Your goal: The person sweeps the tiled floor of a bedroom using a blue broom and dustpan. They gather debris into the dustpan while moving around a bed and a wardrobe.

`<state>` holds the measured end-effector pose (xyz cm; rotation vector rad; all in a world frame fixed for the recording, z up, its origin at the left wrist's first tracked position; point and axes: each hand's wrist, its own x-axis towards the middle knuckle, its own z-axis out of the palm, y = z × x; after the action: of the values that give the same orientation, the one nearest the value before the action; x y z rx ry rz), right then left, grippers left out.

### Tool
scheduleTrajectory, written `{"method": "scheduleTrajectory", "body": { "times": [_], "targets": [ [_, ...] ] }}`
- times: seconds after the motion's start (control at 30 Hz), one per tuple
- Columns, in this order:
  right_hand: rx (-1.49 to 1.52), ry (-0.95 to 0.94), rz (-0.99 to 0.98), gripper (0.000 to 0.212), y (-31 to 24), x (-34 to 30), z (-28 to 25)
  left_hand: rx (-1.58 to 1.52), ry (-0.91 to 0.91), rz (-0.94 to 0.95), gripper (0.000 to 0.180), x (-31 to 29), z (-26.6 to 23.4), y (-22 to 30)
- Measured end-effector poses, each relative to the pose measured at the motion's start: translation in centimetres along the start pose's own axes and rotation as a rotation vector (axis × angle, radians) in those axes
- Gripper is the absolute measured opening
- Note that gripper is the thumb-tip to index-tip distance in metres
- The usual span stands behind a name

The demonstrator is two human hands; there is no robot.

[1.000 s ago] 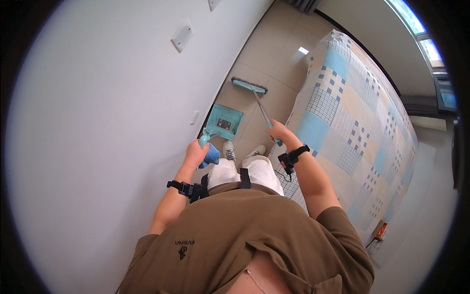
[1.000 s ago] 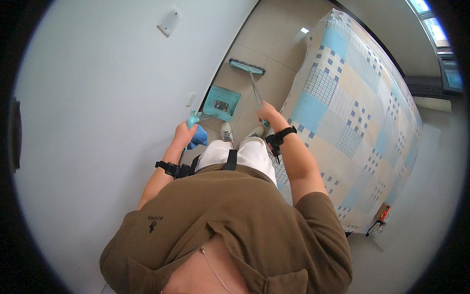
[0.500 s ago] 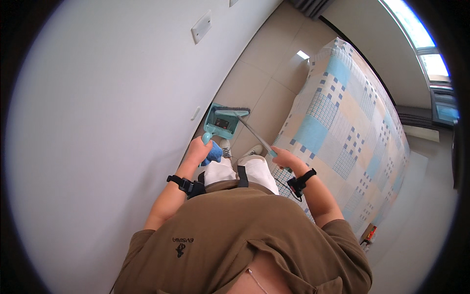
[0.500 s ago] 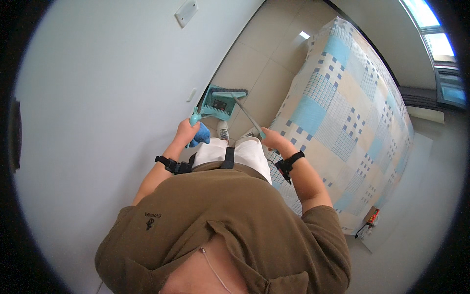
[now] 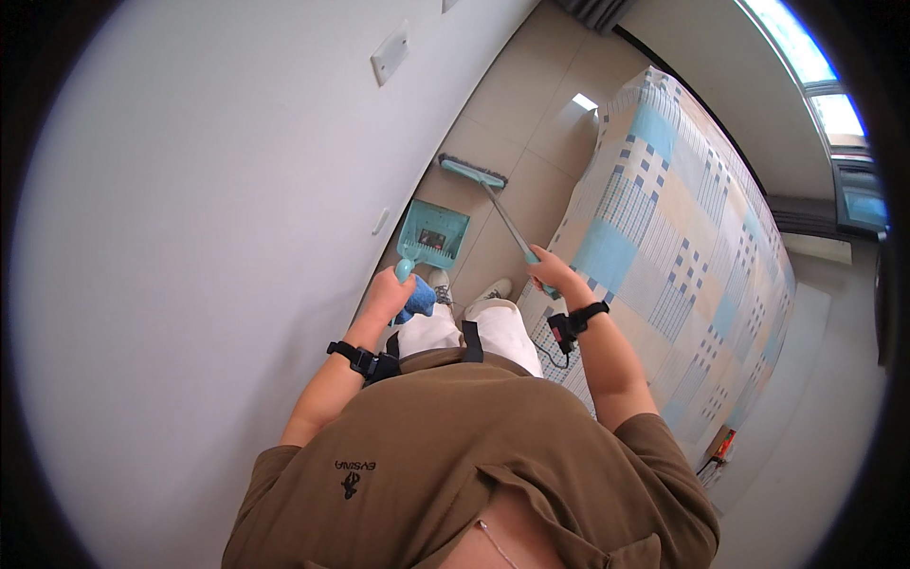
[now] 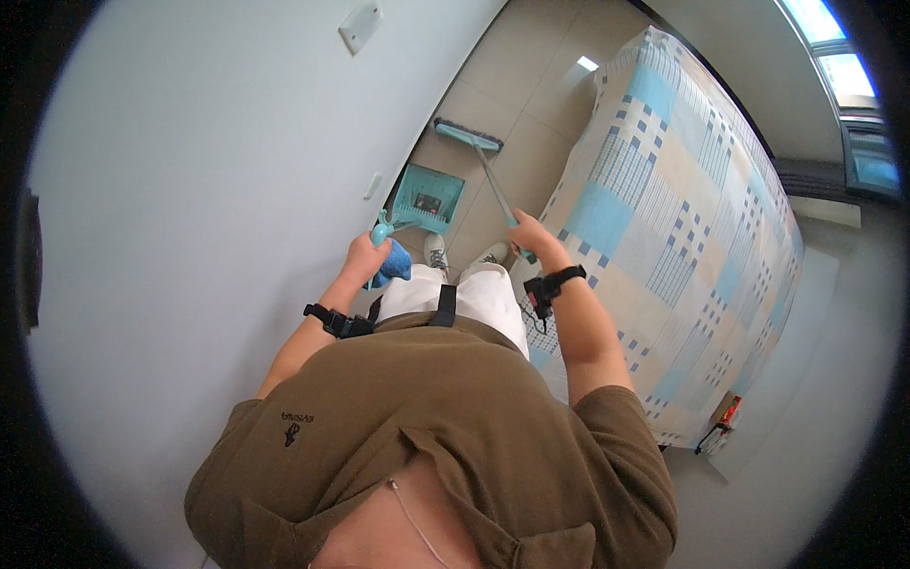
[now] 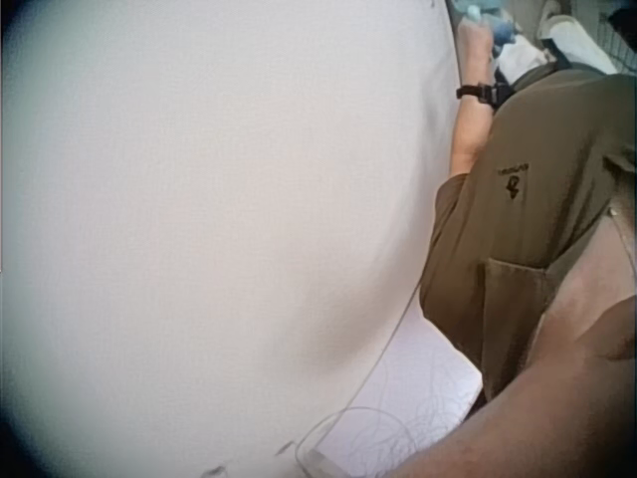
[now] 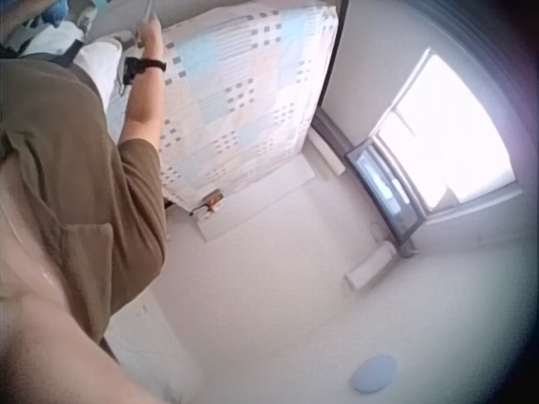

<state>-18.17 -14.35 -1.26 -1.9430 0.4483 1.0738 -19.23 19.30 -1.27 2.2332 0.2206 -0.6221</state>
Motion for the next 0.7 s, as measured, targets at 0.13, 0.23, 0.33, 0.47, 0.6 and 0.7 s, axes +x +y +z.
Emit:
{"method": "scheduleTrajectory", "body": {
  "times": [0.13,0.23,0.33,0.47,0.6,0.7],
  "targets": [
    [-0.253,0.04,0.018,0.064,0.7,1.4,2.4,-0.028,-0.018,-0.006,0.031,0.3,0.1,0.1],
    [-0.307,-0.042,0.088,0.064,0.8,-0.7,3.6,-0.049,-0.026,-0.025,0.032,0.3,0.1,0.4],
    [-0.272,-0.086,0.143,0.063,1.3,-4.2,4.5,-0.059,-0.021,-0.006,0.032,0.4,0.5,0.4],
    [-0.108,-0.057,0.064,0.06,5.0,-7.5,4.2,-0.027,-0.043,0.04,0.03,0.3,0.4,1.3],
    [0.224,-0.057,0.173,0.06,6.8,-11.6,1.8,0.015,-0.118,0.121,0.026,-0.4,-0.3,3.8],
    [0.402,-0.022,0.213,0.059,8.1,-13.2,1.2,0.098,-0.218,0.172,0.024,-0.6,-0.4,4.5]
  ]
}}
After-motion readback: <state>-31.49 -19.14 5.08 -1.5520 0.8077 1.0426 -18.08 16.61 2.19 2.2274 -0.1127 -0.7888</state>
